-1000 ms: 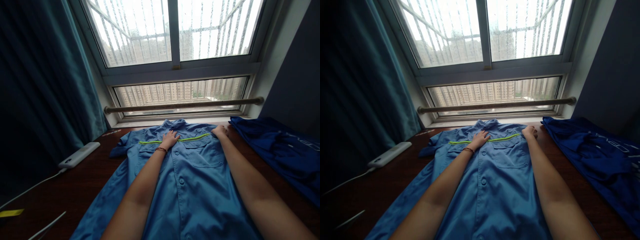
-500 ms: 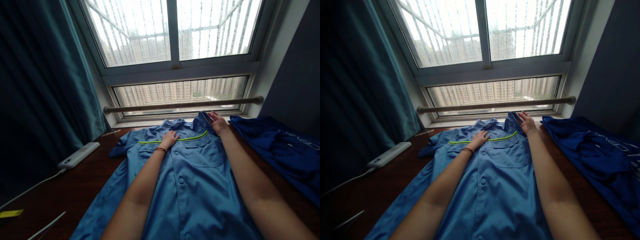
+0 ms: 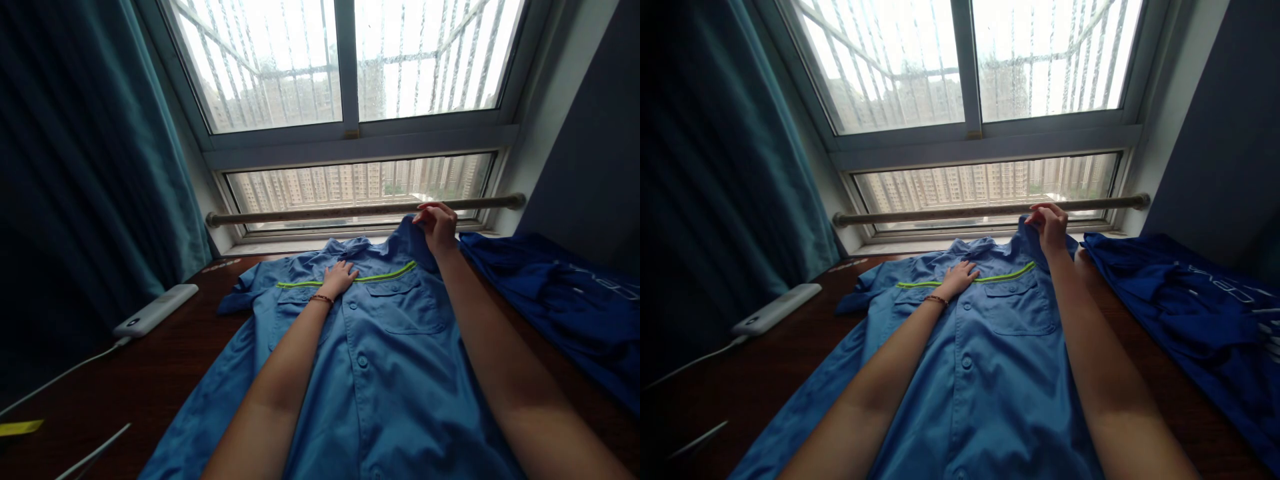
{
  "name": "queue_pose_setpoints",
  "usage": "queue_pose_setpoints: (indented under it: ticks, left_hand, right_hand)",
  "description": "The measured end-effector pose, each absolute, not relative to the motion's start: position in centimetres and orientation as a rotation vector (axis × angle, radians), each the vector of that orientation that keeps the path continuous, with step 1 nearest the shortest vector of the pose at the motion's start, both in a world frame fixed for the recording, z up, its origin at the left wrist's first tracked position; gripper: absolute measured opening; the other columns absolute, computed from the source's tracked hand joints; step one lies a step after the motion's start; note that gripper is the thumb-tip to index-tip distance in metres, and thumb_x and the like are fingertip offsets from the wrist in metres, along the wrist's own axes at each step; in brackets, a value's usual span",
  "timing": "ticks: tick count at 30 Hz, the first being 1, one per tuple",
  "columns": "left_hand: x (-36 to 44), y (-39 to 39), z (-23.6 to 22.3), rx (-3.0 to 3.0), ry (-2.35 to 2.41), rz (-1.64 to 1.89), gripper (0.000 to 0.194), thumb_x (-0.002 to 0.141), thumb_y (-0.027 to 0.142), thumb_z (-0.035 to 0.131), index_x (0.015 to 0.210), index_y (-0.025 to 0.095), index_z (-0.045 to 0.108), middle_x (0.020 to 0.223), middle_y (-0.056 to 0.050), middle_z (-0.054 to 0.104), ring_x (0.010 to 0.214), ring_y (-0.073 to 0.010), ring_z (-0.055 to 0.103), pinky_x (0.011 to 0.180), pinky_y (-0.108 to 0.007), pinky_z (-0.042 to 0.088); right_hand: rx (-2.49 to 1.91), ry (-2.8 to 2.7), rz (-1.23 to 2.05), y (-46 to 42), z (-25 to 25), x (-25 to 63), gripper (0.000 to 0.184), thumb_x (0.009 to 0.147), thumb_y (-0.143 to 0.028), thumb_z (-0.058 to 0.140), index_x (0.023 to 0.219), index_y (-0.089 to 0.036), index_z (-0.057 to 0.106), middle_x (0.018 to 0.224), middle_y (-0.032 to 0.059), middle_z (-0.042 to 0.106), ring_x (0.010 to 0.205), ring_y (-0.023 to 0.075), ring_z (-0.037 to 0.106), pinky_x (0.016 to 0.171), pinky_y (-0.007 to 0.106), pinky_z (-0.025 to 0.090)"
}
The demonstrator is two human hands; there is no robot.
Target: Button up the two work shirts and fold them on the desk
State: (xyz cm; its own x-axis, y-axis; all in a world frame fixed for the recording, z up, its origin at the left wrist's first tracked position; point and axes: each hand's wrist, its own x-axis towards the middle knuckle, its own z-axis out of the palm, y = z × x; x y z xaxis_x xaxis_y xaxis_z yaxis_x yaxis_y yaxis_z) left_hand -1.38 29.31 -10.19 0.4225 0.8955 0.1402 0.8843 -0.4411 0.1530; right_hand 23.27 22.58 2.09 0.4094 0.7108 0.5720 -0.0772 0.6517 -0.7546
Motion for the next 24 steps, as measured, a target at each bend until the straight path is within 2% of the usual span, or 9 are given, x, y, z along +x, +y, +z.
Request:
queue_pose_setpoints:
  ticks: [2, 4, 6, 10, 13, 16, 19, 21, 24]
  left_hand:
    - [-1.4, 29.3, -10.1, 2.597, 1.632, 0.306, 0.049, 0.085, 0.054, 0.026, 0.125, 0.029, 0.040, 0.138, -0.006, 0.033, 0.127, -0.0233, 0.025, 0.102, -0.047, 0.019]
    - [-1.4, 29.3, -10.1, 2.606, 1.624, 0.315, 0.049, 0.085, 0.054, 0.025, 0.125, 0.029, 0.040, 0.138, -0.006, 0.033, 0.127, -0.0236, 0.025, 0.102, -0.048, 0.019]
    - [-1.4, 29.3, -10.2, 2.617, 1.615, 0.327, 0.050, 0.085, 0.054, 0.025, 0.125, 0.028, 0.040, 0.137, -0.006, 0.034, 0.127, -0.0244, 0.026, 0.102, -0.049, 0.020]
    - [-1.5, 29.4, -10.4, 2.612, 1.616, 0.335, 0.051, 0.085, 0.054, 0.024, 0.125, 0.027, 0.040, 0.137, -0.007, 0.034, 0.126, -0.0239, 0.026, 0.102, -0.050, 0.019]
    - [-1.5, 29.5, -10.5, 2.606, 1.612, 0.342, 0.051, 0.085, 0.055, 0.024, 0.125, 0.027, 0.040, 0.137, -0.007, 0.034, 0.127, -0.0234, 0.026, 0.102, -0.050, 0.019]
    - [-1.6, 29.5, -10.5, 2.602, 1.606, 0.352, 0.051, 0.085, 0.055, 0.025, 0.125, 0.028, 0.040, 0.137, -0.007, 0.034, 0.127, -0.0237, 0.025, 0.102, -0.050, 0.019]
    - [-1.6, 29.5, -10.5, 2.600, 1.603, 0.352, 0.050, 0.085, 0.055, 0.025, 0.124, 0.028, 0.041, 0.137, -0.007, 0.034, 0.127, -0.0239, 0.026, 0.102, -0.049, 0.019]
    - [-1.5, 29.5, -10.4, 2.602, 1.601, 0.350, 0.050, 0.085, 0.054, 0.026, 0.124, 0.027, 0.042, 0.136, -0.007, 0.035, 0.126, -0.0240, 0.026, 0.102, -0.049, 0.019]
    - [-1.5, 29.5, -10.3, 2.592, 1.612, 0.343, 0.050, 0.085, 0.054, 0.026, 0.124, 0.028, 0.042, 0.137, -0.007, 0.034, 0.127, -0.0236, 0.026, 0.102, -0.049, 0.019]
  right_hand:
    - [-0.680, -1.354, 0.756, 20.9, 3.5, 21.6, 0.019, 0.073, -0.028, 0.049, 0.080, -0.014, 0.060, 0.056, 0.0004, 0.057, 0.056, 0.0126, 0.057, 0.064, 0.027, 0.048]
    - [-0.710, -1.643, 0.933, 19.8, 4.4, 19.8, 0.024, 0.071, -0.031, 0.058, 0.084, -0.012, 0.063, 0.068, 0.0039, 0.063, 0.069, 0.0156, 0.060, 0.072, 0.030, 0.047]
    - [-0.773, -1.822, 0.957, 19.4, 4.7, 18.2, 0.028, 0.066, -0.031, 0.064, 0.086, -0.012, 0.065, 0.080, 0.0061, 0.065, 0.082, 0.0182, 0.060, 0.079, 0.031, 0.045]
    - [-0.904, -1.836, 0.698, 21.3, 3.8, 17.6, 0.026, 0.066, -0.026, 0.064, 0.089, -0.014, 0.065, 0.092, 0.0051, 0.065, 0.089, 0.0169, 0.059, 0.081, 0.029, 0.045]
    - [-1.394, -1.763, 0.414, 23.5, 2.1, 19.6, 0.024, 0.067, -0.016, 0.060, 0.091, -0.017, 0.064, 0.094, 0.0027, 0.064, 0.090, 0.0152, 0.058, 0.081, 0.025, 0.044]
    - [-1.879, -1.621, 0.277, 24.9, -0.6, 22.2, 0.034, 0.058, -0.016, 0.069, 0.092, -0.015, 0.062, 0.100, 0.0078, 0.061, 0.099, 0.0221, 0.054, 0.085, 0.030, 0.041]
    - [-2.064, -1.522, 0.351, 25.5, -3.6, 24.3, 0.045, 0.042, -0.022, 0.079, 0.081, -0.010, 0.061, 0.093, 0.0138, 0.062, 0.095, 0.0293, 0.055, 0.079, 0.037, 0.044]
    - [-2.129, -1.481, 0.413, 25.8, -5.2, 25.3, 0.043, 0.035, -0.025, 0.081, 0.070, -0.010, 0.061, 0.081, 0.0110, 0.063, 0.084, 0.0275, 0.058, 0.072, 0.035, 0.046]
    - [-2.153, -1.421, 0.472, 26.1, -6.5, 26.3, 0.034, 0.036, -0.028, 0.080, 0.057, -0.013, 0.058, 0.064, 0.0036, 0.060, 0.068, 0.0215, 0.059, 0.063, 0.030, 0.046]
